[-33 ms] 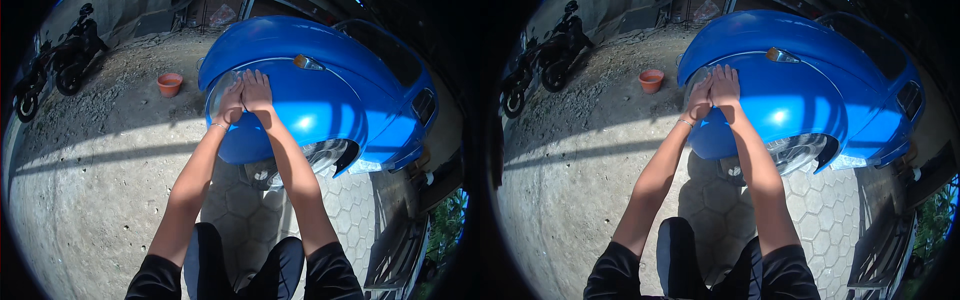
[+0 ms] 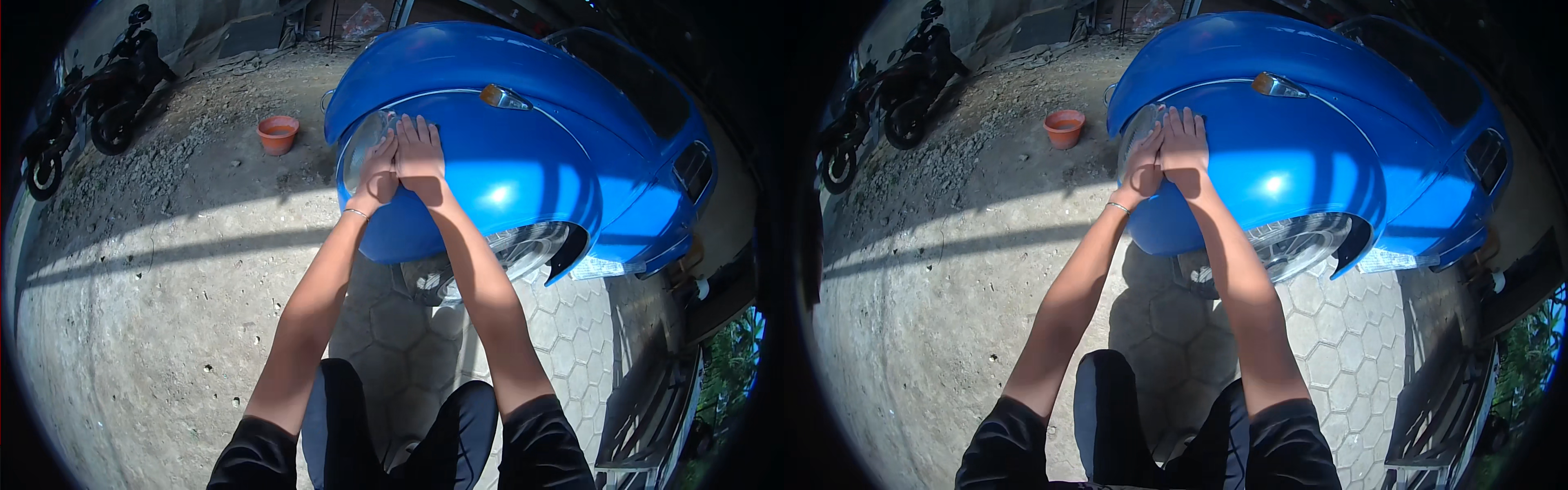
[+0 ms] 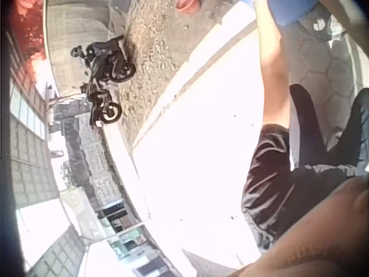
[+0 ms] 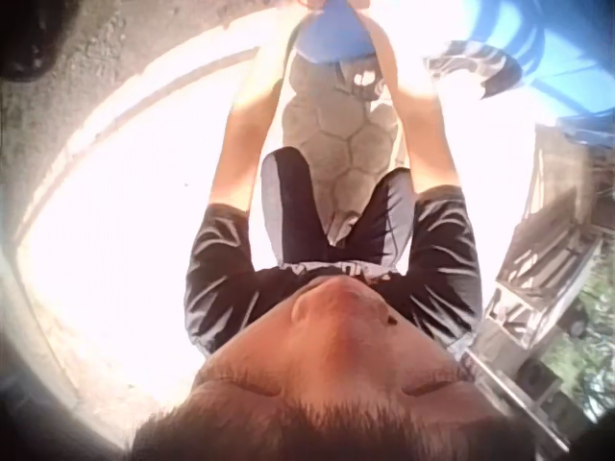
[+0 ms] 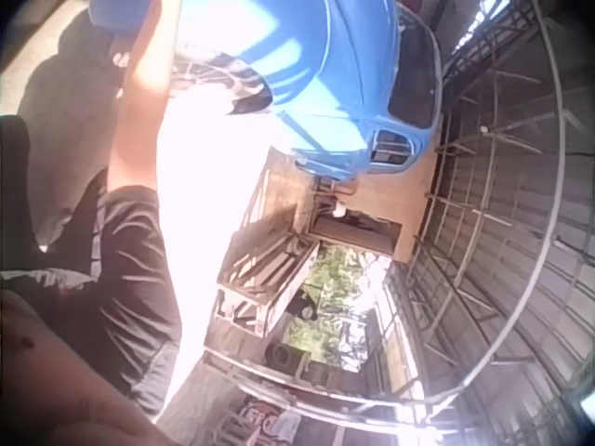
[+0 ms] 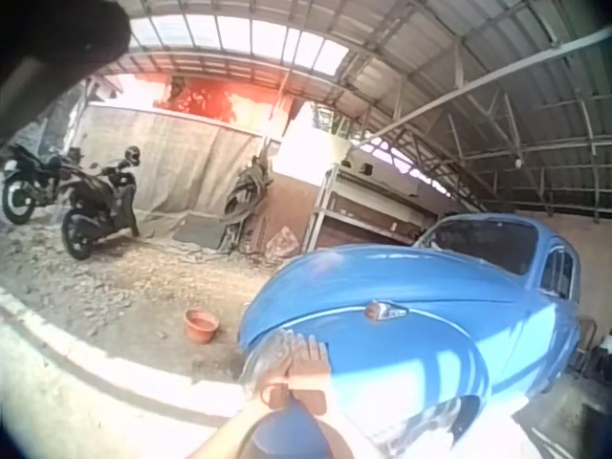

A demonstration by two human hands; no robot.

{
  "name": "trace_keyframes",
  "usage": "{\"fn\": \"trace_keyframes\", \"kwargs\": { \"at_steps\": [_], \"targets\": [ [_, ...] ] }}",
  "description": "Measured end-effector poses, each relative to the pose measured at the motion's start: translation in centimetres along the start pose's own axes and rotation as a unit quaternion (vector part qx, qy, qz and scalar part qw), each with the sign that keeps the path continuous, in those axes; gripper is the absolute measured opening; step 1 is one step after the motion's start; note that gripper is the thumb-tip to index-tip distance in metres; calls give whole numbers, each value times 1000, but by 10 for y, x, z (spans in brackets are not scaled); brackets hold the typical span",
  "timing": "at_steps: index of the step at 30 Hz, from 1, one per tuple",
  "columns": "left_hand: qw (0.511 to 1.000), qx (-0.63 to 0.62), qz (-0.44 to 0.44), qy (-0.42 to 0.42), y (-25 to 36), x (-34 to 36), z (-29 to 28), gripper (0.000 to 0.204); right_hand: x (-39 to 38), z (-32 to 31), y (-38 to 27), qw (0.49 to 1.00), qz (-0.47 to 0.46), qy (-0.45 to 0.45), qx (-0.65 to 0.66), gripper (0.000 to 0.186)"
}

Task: The person sands the front hood and fender of a car using sandpaper. The person then carries a bucket of water, rinses the sandpaper pieces inside the bucket, and handles them by hand.

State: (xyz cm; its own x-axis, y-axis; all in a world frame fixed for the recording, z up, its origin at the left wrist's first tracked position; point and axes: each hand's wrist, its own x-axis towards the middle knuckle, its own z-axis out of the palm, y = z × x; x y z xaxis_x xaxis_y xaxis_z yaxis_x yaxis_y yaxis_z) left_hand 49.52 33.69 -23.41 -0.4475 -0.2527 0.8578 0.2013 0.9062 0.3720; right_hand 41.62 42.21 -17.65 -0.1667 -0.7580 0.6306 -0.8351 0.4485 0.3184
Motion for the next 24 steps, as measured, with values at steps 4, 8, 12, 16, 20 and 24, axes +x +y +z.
{"fn": "trace_keyframes", "kwargs": {
  "at_steps": [4, 8, 12, 16, 20, 24],
  "targets": [
    [983, -165, -74, 30, 29, -130, 21, 54, -109, 5, -51, 994, -78, -70, -30, 57],
    [693, -588, -416, 28, 110, -203, 28, 63, -215, 39, -50, 968, -163, -101, -165, 63],
    [893, -321, -307, -69, 97, -219, 28, 64, -214, 32, -63, 949, -234, -54, -203, 65],
    [989, -80, -113, -45, 131, -161, 43, 56, -198, -38, -4, 995, -99, -19, -28, 60],
    [991, 9, 3, -136, 196, -76, 70, 54, -205, -92, 97, 993, 10, 119, -10, 52],
    [982, 0, 96, -164, 235, -13, 86, 57, -207, -89, 148, 965, 143, 176, 133, 68]
  ]
}}
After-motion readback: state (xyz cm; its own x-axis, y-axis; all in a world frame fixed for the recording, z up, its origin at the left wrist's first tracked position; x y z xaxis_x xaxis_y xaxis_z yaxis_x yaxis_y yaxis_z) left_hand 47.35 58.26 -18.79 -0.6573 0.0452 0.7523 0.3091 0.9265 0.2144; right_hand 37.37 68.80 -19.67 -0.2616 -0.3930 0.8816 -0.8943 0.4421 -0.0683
